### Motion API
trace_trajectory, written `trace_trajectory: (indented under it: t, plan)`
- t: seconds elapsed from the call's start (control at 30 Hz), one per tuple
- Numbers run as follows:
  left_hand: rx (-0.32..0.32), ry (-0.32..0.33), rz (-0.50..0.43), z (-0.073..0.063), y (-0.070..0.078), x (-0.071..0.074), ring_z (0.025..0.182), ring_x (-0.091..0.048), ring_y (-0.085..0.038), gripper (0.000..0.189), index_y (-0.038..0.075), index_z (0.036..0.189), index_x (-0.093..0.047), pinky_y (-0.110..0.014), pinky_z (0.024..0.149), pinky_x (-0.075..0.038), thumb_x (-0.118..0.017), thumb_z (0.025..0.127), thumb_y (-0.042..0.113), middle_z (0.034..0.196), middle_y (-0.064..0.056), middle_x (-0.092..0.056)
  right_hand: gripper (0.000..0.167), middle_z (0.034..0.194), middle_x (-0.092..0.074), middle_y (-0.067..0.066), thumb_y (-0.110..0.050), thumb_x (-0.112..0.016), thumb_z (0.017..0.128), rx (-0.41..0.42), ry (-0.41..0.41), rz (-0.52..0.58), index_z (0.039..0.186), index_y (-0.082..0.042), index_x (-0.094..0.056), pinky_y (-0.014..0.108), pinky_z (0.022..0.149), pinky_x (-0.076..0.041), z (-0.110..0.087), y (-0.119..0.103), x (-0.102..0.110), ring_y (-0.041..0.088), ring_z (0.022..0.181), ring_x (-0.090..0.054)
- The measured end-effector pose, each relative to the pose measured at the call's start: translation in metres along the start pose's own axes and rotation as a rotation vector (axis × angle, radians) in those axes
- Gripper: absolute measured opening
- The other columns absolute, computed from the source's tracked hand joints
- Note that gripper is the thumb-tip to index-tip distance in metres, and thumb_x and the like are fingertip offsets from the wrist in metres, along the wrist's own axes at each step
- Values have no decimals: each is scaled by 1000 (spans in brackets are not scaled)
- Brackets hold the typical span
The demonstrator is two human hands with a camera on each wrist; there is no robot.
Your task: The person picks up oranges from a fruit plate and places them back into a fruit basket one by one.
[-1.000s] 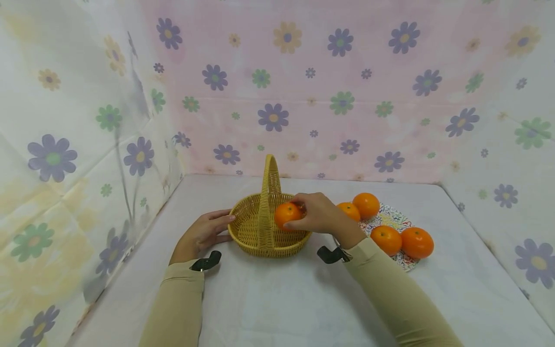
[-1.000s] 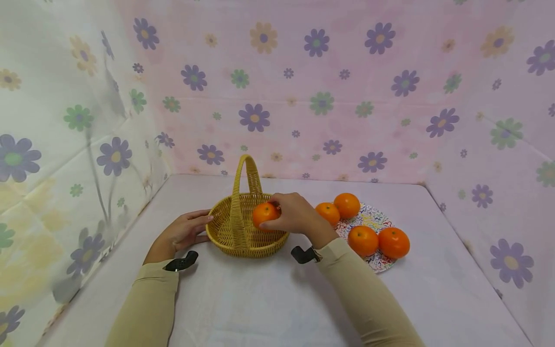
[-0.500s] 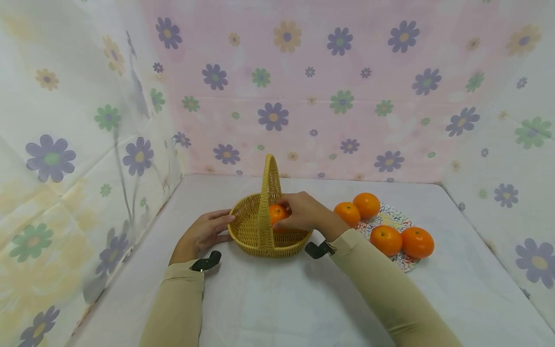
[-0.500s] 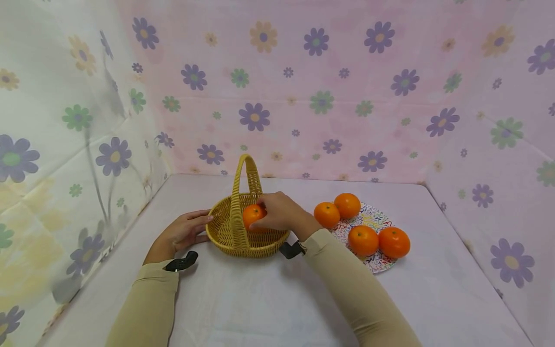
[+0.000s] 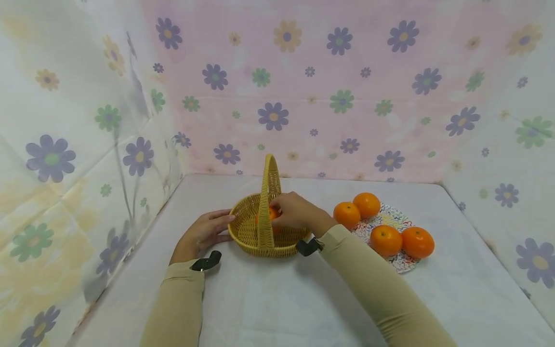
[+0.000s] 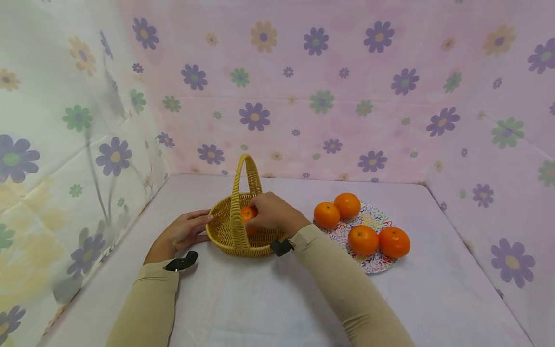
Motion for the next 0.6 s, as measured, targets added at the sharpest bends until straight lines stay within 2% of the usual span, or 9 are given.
trace_trajectory:
  t: [0.1,0.2,0.33,0.43,0.6]
  plan:
    - [-6,-3,-4,0,0,1,128,-63,-23,74,8,155,-45,-48,99,-59,-80,93,29,156,-14,-49,22,96,-70,-8,-43,-77,91,16,-1,-33,97,-23,-74,29,80,-55,3,1,-4,14,90,-62]
    - [2,-1,-2,-1,0,1,127,-63,-22,75,9,156,-45,-48,99,-59,-80,92,29,156,-13,-50,22,89,-69,-11,-48,-76,92,15,8,-70,91,-26,-72,30,79,-51,5,2,-7,14,88,-59]
    - [14,3,6,-2,0,0,129,-63,-23,77,11,155,-46,-48,99,-59,-82,91,31,156,-13,-50,21,85,-68,-10,-48,-76,92,4,18,-96,96,-27,-73,31,75,-48,7,0,-10,15,85,-56]
    - [9,-1,17,-2,0,0,129,-63,-24,78,10,156,-45,-48,100,-58,-82,90,32,157,-14,-49,22,87,-68,-9,-44,-76,93,-5,15,-89,103,-25,-75,30,75,-49,8,-3,-10,15,86,-57]
    - [2,-6,24,-2,1,1,129,-63,-24,78,10,156,-46,-48,101,-58,-82,91,33,157,-14,-49,21,90,-69,-9,-38,-77,93,-16,9,-71,107,-22,-75,31,78,-50,9,-4,-11,15,88,-58]
Point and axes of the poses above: each hand's wrist, its own z-axis towards the middle knuckle, its own x-axis out of the back of the hand, y = z × x, the point moved 4 cm from there along z, towards the middle knuckle
